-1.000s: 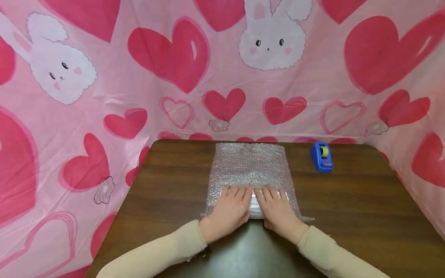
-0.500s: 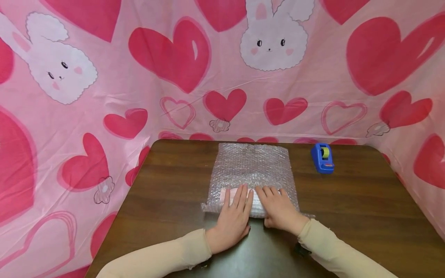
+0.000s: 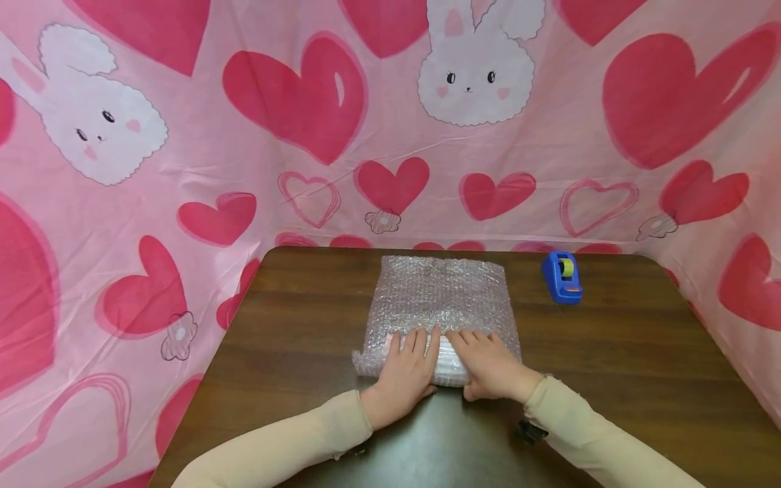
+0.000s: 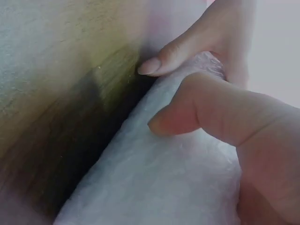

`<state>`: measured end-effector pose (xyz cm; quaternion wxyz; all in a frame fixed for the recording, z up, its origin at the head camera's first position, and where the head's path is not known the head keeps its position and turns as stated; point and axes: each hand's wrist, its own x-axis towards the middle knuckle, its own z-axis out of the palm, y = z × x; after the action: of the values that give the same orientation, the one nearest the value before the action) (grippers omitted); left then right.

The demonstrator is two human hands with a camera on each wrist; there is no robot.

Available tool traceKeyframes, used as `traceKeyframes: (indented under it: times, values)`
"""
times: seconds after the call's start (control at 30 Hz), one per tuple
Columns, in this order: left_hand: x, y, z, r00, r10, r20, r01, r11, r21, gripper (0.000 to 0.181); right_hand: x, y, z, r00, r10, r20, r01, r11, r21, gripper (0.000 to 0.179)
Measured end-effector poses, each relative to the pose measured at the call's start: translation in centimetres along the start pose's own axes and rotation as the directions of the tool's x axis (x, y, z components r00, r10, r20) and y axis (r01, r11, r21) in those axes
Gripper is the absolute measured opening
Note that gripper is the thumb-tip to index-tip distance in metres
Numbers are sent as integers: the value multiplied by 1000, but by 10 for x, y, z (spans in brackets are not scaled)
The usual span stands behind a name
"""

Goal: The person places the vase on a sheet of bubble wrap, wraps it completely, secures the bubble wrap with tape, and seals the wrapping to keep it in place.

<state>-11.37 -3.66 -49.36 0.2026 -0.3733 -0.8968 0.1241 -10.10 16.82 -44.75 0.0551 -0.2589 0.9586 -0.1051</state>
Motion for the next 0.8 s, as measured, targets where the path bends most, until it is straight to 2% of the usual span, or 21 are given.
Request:
traceKeyframes:
  times: [0.2,0.37,0.53,0.63,0.7,0.77,0.8]
  values:
    - [5,-4,4,999,9,-52,-9,1000,1,104,4,3,-7,999,14,52,-17,998,63,89]
    - [7,-5,5,999,33,-27,-33,999,-17,97,6,3,-10,992,42,115,-54,992,110,92]
    - [10,-7,7,999,33,-13,-34,998,-48,93,6,3,-12,989,47,140,-58,995,78,104]
    - [11,-9,7,999,34,-24,-35,997,-72,92,3,0,-12,995,51,88,-52,999,9,107]
    - [13,-9,6,999,34,-33,-36,996,-83,91,-1,-4,-9,999,43,8,-42,994,-99,106]
    - [15,-8,7,999,35,-40,-39,995,-90,90,-7,-11,-5,994,14,-105,-39,971,-238,104]
    - [15,-8,7,999,34,-42,-38,995,-95,90,-10,-15,-2,987,-10,-162,-42,949,-313,102]
